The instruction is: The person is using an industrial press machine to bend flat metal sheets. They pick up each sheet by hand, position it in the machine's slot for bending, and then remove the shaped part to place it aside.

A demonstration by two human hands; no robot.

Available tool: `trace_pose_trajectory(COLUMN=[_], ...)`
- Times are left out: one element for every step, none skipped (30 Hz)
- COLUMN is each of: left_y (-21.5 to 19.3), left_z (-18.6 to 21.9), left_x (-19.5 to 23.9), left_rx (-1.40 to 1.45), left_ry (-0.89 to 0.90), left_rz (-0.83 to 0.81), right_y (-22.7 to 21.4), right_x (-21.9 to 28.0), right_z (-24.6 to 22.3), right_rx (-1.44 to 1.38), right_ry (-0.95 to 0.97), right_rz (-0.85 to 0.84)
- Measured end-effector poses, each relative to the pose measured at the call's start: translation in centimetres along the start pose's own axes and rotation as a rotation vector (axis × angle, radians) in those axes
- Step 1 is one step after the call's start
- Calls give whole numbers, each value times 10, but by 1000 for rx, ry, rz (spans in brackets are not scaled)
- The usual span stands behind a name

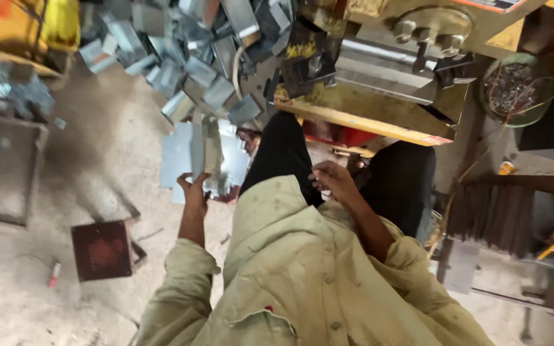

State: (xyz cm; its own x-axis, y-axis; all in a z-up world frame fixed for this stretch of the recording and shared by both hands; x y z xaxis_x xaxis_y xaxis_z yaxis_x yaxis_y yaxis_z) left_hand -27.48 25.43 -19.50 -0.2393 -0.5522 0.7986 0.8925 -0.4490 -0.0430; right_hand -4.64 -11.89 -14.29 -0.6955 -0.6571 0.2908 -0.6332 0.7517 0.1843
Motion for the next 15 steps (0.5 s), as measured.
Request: trace_pose_trajectory(left_y=[4,13,24,32,40,48,55,63,74,84,97,112,131,149,164], left_z=[12,17,22,24,27,30,35,40,45,49,52,54,56,57,56], left_x=[10,25,40,61,80,100,119,138,156,172,186,199,211,223,235], left_rx=[14,25,35,25,17,11,-167,-339,-511,-492,-473,-456,-439,-419,-582], left_ry=[23,42,61,198,335,469,608,749,890,916,942,967,1031,1092,1143], left_rz=[-6,-26,-46,-91,-139,-188,-105,-20,67,32,-4,-39,-108,-181,-148], right_y=[9,11,12,16,20,24,28,31,34,37,37,38,40,41,42], right_x=[-4,-2,3,14,20,25,30,36,43,48,54,61,65,67,69], right_z=[-7,-18,-30,-41,-54,-66,-80,-95,-109,-121,-132,-140,-145,-148,-148], right_rx=[-66,-25,16,55,57,58,60,24,-12,-47,-68,-90,-112,-153,-194], right_ry=[-38,-65,-90,-100,-118,-134,-151,-175,-201,-228,-234,-239,-245,-269,-294], right_rz=[-33,-55,-76,-94,-110,-127,-144,-161,-177,-201,-218,-235,-253,-226,-200])
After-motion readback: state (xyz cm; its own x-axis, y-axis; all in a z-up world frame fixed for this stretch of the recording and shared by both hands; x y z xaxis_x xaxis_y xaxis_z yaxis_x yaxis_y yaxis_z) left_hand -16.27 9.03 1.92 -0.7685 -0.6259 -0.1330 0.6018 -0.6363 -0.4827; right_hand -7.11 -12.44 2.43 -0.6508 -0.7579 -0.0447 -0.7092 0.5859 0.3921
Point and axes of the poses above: each hand's wrist, its own x-axis away from the middle knuckle, its own y-axis out of the palm, z = x × y, the point moved 2 cm from there along -x, towards the middle knuckle, and after that the axes turned 12 degrees about -y, right-handed, at the moved point
